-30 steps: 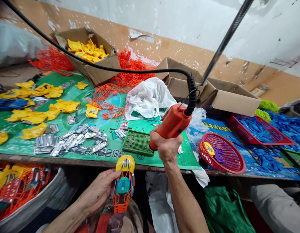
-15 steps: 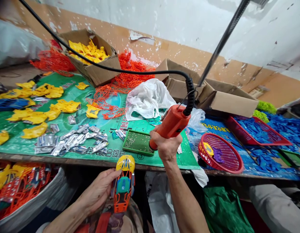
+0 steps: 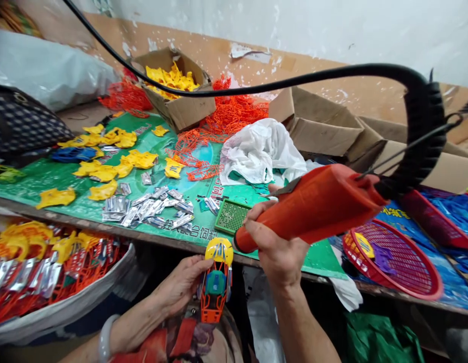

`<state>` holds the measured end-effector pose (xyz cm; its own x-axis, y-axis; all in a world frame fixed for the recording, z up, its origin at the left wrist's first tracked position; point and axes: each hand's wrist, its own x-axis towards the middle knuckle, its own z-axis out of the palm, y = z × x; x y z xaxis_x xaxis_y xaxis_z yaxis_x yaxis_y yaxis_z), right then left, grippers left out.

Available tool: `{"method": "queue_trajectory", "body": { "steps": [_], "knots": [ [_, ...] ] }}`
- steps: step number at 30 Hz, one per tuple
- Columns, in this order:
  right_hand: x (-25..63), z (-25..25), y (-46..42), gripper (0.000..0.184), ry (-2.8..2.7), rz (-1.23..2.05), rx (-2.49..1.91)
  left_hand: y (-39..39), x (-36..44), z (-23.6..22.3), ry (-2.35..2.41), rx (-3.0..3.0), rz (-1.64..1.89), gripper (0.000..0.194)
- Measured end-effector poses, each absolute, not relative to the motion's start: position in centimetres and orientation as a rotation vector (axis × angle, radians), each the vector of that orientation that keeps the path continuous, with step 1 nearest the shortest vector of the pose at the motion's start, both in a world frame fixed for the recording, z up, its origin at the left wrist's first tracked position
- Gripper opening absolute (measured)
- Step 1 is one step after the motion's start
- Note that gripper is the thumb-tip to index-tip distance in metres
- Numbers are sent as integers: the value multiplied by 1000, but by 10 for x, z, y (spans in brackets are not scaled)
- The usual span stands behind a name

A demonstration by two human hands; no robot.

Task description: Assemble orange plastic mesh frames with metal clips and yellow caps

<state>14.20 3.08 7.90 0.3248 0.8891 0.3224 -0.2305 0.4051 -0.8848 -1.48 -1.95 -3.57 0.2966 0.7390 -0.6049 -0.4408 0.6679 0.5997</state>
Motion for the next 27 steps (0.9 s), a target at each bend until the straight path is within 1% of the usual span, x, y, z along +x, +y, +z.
{"method": "queue_trajectory", "body": {
  "steps": [4,14,20,27],
  "knots": [
    [126,71,20,41,-1048,959,-822,-19,-14,-33,966,335,793,36],
    [114,56,19,51,-1114,973,-897,-19,-13,-33,964,314,812,35],
    [110,58,18,47,-1139,944,-934,-20,-13,-31,954,310,821,34],
    [104,57,18,34,-1195,898,-960,-20,-12,-31,945,304,833,36]
  ]
}}
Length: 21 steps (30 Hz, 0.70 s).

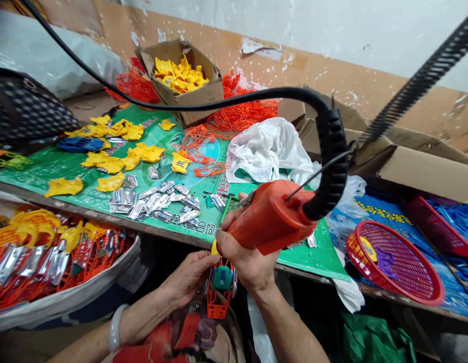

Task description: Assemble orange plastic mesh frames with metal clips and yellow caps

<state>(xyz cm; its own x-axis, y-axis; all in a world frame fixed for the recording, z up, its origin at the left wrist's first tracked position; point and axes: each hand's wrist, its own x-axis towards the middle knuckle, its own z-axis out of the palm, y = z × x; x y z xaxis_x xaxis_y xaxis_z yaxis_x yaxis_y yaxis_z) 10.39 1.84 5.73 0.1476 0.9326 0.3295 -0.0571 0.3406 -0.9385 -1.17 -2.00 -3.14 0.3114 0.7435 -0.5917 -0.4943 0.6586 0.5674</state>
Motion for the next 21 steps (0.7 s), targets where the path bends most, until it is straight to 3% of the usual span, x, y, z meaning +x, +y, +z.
{"method": "queue_trajectory", "body": {
  "steps": [7,21],
  "knots": [
    [100,59,17,42,-1160,963,-909,-20,-13,-32,934,289,831,35],
    [88,81,17,28,-1353,805,-1078,-23,-11,-44,899,268,893,41]
  ]
}}
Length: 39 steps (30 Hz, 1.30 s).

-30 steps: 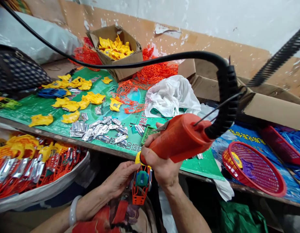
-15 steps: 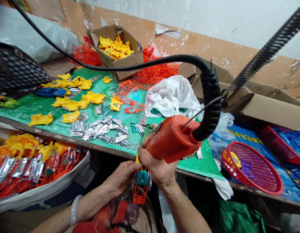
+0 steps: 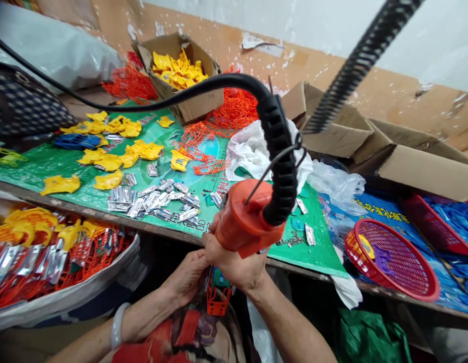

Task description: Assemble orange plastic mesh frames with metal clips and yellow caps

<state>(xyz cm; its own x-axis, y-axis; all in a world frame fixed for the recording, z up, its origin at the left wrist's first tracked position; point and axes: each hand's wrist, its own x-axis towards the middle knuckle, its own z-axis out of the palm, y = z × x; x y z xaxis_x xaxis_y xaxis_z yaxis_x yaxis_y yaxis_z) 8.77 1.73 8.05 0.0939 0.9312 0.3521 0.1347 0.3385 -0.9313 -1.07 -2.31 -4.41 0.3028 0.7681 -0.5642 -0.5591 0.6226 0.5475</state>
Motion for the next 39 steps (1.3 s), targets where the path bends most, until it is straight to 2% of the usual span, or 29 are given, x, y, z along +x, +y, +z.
{"method": "queue_trajectory", "body": {
  "steps": [11,19,25,31,39],
  "knots": [
    [88,77,21,27,-1389,831,-1100,-23,-9,-48,901,245,911,39],
    [93,66,22,20,-1280,969,-1027,-21,-13,-40,912,257,876,37],
    [118,77,24,38,-1088,913,-888,-23,-16,-30,928,302,843,34],
    [137,99,25,43,-1043,901,-793,-25,-19,-25,842,406,836,31],
    [135,91,22,51,-977,926,-797,-24,-29,-22,813,425,910,28]
  ]
}}
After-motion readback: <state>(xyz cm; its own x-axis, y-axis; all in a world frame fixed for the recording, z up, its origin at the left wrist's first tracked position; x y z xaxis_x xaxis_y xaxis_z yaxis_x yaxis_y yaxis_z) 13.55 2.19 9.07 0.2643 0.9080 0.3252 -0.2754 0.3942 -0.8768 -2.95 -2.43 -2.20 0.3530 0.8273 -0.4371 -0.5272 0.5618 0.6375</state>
